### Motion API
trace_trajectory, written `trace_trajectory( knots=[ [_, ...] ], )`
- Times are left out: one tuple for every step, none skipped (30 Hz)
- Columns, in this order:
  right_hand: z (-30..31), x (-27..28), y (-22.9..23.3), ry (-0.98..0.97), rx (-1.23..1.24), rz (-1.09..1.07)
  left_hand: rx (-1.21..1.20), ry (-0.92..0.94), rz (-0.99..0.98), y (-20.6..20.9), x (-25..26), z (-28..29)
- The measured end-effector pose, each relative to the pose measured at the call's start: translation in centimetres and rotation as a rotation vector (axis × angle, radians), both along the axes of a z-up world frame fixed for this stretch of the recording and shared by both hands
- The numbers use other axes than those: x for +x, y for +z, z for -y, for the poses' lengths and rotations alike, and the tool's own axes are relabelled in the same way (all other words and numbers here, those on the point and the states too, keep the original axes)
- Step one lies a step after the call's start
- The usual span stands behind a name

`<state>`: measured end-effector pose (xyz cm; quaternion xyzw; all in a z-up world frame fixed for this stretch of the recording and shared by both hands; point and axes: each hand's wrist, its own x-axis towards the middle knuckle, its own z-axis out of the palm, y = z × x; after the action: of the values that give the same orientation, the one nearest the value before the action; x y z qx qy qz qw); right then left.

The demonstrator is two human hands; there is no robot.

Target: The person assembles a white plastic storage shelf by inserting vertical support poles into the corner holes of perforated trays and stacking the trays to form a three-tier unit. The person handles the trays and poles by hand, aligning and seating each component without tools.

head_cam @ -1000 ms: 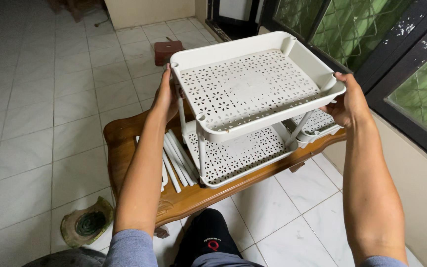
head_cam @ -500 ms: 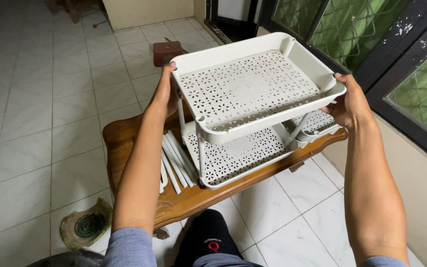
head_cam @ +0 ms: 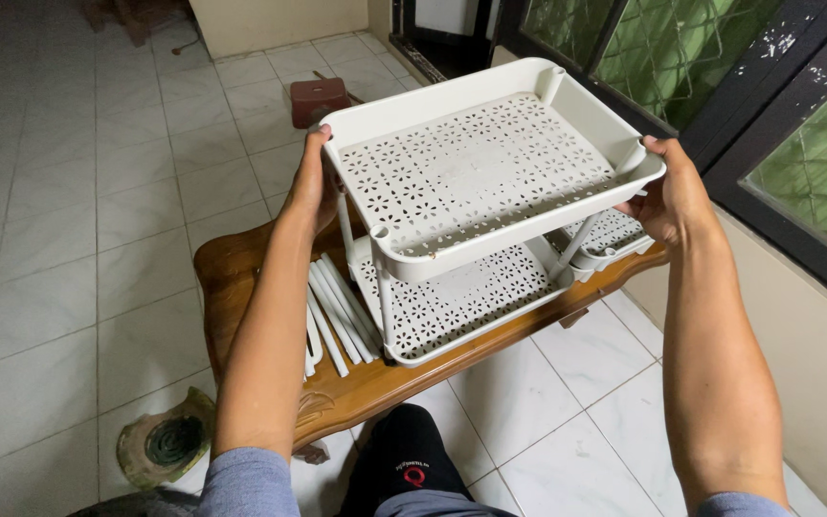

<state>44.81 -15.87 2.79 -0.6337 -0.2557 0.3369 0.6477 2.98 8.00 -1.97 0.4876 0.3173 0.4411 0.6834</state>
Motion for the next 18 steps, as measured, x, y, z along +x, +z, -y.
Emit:
trace_trajectory(
  knots=[
    [0.0, 0.0, 0.0, -0.013, -0.009, 0.004, -0.005, -0.005, 0.015, -0.1, 0.1, -0.1],
    [0.0, -0.1, 0.0, -0.024, -0.019, 0.006, -0.011, -0.008, 0.029, -0.2, 0.0, -0.1],
    [0.0, -0.1, 0.0, -0.017, -0.017, 0.002, 0.002, -0.015, 0.04, -0.3, 0.0, -0.2],
    [0.0, -0.1, 0.1, -0.01, -0.012, -0.003, 0.019, -0.021, 0.051, -0.3, 0.0, -0.3],
    [0.0, -0.2, 0.2, -0.003, -0.007, -0.008, 0.036, -0.027, 0.063, -0.4, 0.0, -0.5],
    [0.0, -0.3, 0.3, -0.007, -0.011, -0.013, 0.035, -0.024, 0.05, -0.5, 0.0, -0.5],
    [-0.1, -0.5, 0.5, -0.011, -0.015, -0.019, 0.033, -0.021, 0.037, -0.5, 0.0, -0.6],
    [-0.1, -0.6, 0.6, -0.019, -0.019, -0.025, 0.032, -0.021, 0.025, -0.5, 0.1, -0.7],
    [0.2, -0.7, 0.6, -0.012, -0.021, -0.007, 0.022, -0.008, 0.013, -0.6, 0.2, -0.6],
    [0.3, -0.8, 0.6, -0.002, -0.02, 0.011, 0.015, 0.007, 0.001, -0.5, 0.2, -0.5],
    [0.4, -1.0, 0.5, 0.008, -0.019, 0.028, 0.008, 0.022, -0.01, -0.4, 0.2, -0.4],
    [0.6, -1.2, 0.0, 0.004, 0.008, 0.026, 0.005, 0.011, 0.005, -0.4, 0.1, -0.2],
    [0.7, -1.4, -0.5, 0.001, 0.035, 0.024, 0.002, 0.0, 0.02, -0.4, 0.0, -0.1],
    [0.7, -1.3, -0.8, -0.002, 0.064, 0.025, 0.002, -0.01, 0.038, -0.2, 0.0, 0.0],
    [0.7, -1.2, -1.3, -0.029, 0.079, -0.004, -0.011, -0.018, 0.036, -0.1, 0.0, 0.1],
    [0.6, -1.2, -2.1, -0.058, 0.093, -0.034, -0.027, -0.027, 0.034, 0.0, -0.2, 0.2],
    [0.4, -1.0, -2.9, -0.087, 0.107, -0.063, -0.042, -0.036, 0.033, 0.0, -0.2, 0.3],
    [0.2, -0.5, -3.3, -0.128, 0.121, -0.049, -0.023, -0.045, 0.05, 0.1, -0.2, 0.5]
  ],
)
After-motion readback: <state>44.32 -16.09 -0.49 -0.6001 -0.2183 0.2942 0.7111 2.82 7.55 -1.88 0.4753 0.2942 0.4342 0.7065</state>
